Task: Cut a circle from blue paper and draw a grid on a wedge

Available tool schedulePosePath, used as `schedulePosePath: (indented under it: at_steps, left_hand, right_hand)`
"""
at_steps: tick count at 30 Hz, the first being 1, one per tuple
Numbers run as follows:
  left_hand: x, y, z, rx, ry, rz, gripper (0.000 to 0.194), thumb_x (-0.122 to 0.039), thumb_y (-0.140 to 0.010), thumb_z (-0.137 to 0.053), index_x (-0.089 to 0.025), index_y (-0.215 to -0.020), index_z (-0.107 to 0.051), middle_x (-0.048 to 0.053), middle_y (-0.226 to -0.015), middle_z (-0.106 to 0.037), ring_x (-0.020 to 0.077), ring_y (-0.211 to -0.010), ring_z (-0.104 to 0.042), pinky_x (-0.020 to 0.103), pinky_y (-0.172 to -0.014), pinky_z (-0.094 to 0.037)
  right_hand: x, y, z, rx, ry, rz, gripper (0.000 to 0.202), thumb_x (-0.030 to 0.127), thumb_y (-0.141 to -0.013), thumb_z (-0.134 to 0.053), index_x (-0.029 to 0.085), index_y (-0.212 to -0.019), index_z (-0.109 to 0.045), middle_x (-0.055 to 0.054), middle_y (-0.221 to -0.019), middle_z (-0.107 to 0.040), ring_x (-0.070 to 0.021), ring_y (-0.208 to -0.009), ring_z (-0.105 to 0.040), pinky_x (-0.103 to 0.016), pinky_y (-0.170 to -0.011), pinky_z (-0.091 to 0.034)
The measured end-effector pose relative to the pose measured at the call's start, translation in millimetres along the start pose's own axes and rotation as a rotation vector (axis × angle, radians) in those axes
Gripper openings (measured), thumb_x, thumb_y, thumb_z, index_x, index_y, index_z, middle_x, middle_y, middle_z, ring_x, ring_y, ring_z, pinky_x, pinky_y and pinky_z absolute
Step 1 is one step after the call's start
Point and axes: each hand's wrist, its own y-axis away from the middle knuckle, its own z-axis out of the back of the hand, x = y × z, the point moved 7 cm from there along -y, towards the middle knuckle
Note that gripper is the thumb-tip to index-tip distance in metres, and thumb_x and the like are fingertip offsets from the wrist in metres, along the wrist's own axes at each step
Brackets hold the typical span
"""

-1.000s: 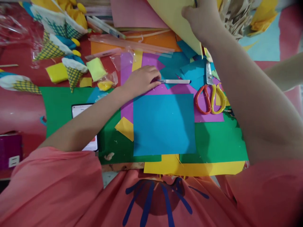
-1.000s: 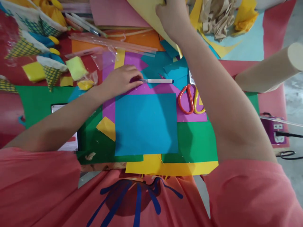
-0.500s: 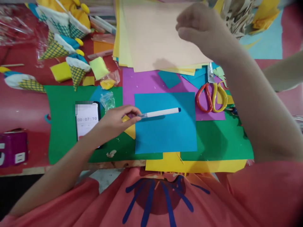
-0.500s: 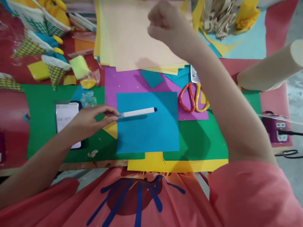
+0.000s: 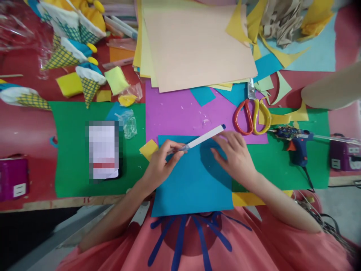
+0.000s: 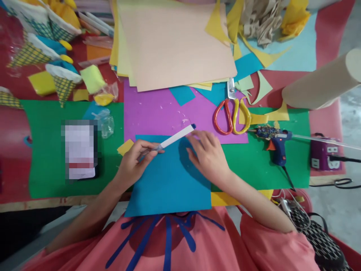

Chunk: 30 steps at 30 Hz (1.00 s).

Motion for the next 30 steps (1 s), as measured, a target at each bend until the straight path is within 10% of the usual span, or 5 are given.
schedulePosePath:
  at_steps: [7, 14, 19, 24, 30]
  left_hand:
    - [7, -3, 9.4, -0.183, 0.193, 0.033, 0.026, -0.043, -0.083, -0.068, -0.021, -0.084, -0.054, 0.005, -0.091, -0.071, 0.0163, -0.076, -0.072, 0.030, -0.072, -0.060]
    - [2, -12, 9.5, -0.212, 0.266, 0.047, 0.028, -0.043, -0.080, -0.071, -0.022, -0.080, -0.052, 0.002, -0.083, -0.071, 0.0141, -0.069, -0.068, 0.029, -0.068, -0.058]
    - [10, -14, 6.1, -0.262, 0.252, 0.001, 0.030, -0.043, -0.080, -0.071, -0.021, -0.080, -0.051, 0.002, -0.081, -0.070, 0.0134, -0.067, -0.068, 0.028, -0.065, -0.058]
    - [14, -14, 6.8, -0.318, 0.248, -0.105, 0.029, -0.042, -0.082, -0.070, -0.020, -0.081, -0.052, 0.002, -0.080, -0.070, 0.0121, -0.065, -0.067, 0.025, -0.061, -0.057]
    - [14, -14, 5.8, -0.313, 0.244, -0.118, 0.028, -0.042, -0.082, -0.069, -0.019, -0.081, -0.052, 0.002, -0.080, -0.070, 0.0120, -0.065, -0.068, 0.024, -0.061, -0.057]
  right_hand:
    - [28, 32, -29, 0.147, 0.182, 0.186, 0.055, 0.048, -0.094, -0.044, 0.024, -0.143, -0.049, -0.008, -0.149, -0.047, -0.0300, -0.139, -0.045, -0.055, -0.108, -0.046]
    - [-1, -28, -47, 0.218, 0.105, 0.170, 0.058, 0.046, -0.097, -0.039, 0.019, -0.149, -0.039, -0.011, -0.157, -0.035, -0.0302, -0.147, -0.029, -0.059, -0.119, -0.026]
    - [-15, -51, -20, 0.139, 0.154, 0.020, 0.047, 0.028, -0.096, -0.042, 0.024, -0.142, -0.047, -0.007, -0.157, -0.037, -0.0283, -0.147, -0.029, -0.055, -0.120, -0.026]
    - [-61, -30, 21, 0.075, 0.339, -0.301, 0.038, 0.025, -0.093, -0.048, 0.017, -0.128, -0.058, -0.016, -0.130, -0.060, -0.0349, -0.120, -0.056, -0.056, -0.102, -0.042]
    - [-81, -21, 12, 0.122, 0.348, -0.324, 0.021, 0.021, -0.087, -0.050, 0.012, -0.093, -0.067, -0.016, -0.093, -0.069, -0.0306, -0.088, -0.065, -0.041, -0.072, -0.049]
